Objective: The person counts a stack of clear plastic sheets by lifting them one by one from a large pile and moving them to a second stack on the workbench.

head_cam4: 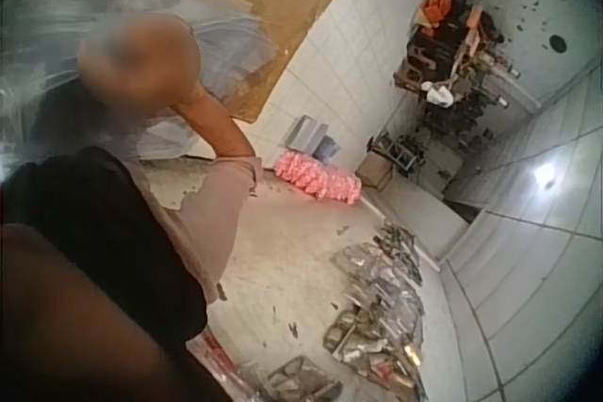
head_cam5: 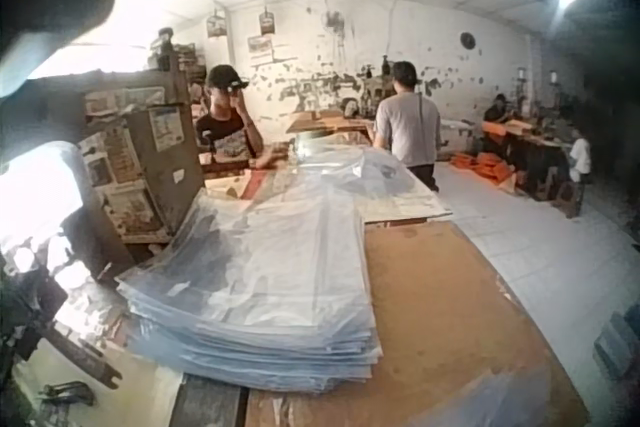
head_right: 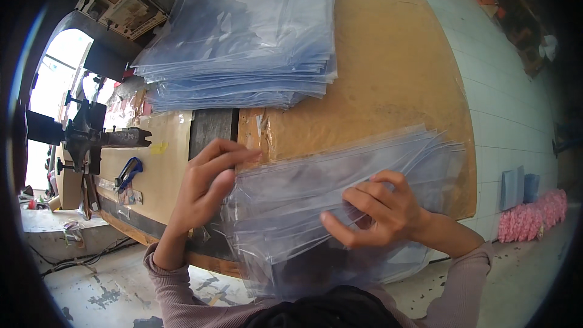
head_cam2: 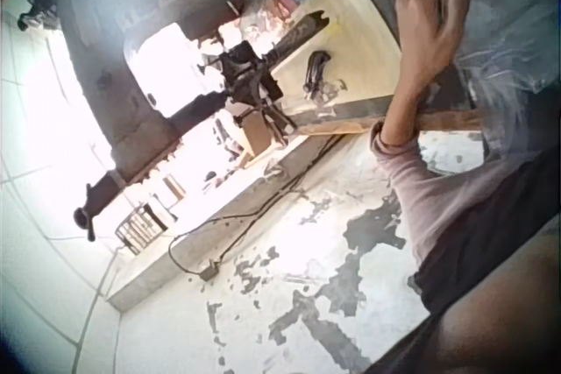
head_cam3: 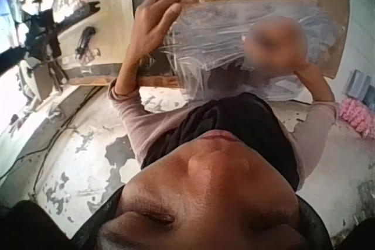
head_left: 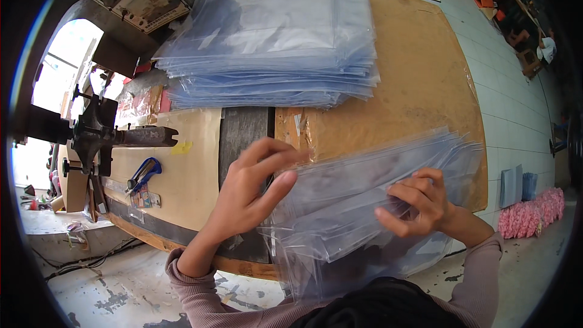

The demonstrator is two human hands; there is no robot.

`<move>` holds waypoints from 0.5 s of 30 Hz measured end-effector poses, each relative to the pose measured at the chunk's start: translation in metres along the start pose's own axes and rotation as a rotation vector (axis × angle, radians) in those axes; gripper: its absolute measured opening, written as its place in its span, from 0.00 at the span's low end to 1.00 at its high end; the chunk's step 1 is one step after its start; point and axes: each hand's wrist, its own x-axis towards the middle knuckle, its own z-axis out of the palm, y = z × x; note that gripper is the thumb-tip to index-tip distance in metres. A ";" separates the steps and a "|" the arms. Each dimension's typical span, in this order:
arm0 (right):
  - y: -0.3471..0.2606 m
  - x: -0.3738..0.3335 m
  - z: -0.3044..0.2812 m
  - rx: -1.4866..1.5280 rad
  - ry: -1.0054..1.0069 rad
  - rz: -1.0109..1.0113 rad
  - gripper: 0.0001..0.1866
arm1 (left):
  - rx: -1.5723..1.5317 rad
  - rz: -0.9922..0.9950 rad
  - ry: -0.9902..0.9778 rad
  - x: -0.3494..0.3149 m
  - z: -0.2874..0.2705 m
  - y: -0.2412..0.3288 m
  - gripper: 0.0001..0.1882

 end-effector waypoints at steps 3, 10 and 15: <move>-0.001 -0.003 0.000 0.020 -0.058 0.013 0.09 | 0.315 0.075 -0.142 -0.004 -0.001 -0.004 0.16; -0.005 0.008 0.005 0.046 -0.041 0.169 0.04 | 0.041 0.177 -0.351 -0.006 -0.010 0.005 0.13; -0.003 0.007 0.001 0.046 -0.141 0.130 0.05 | 0.085 0.269 -0.409 -0.007 -0.011 0.008 0.15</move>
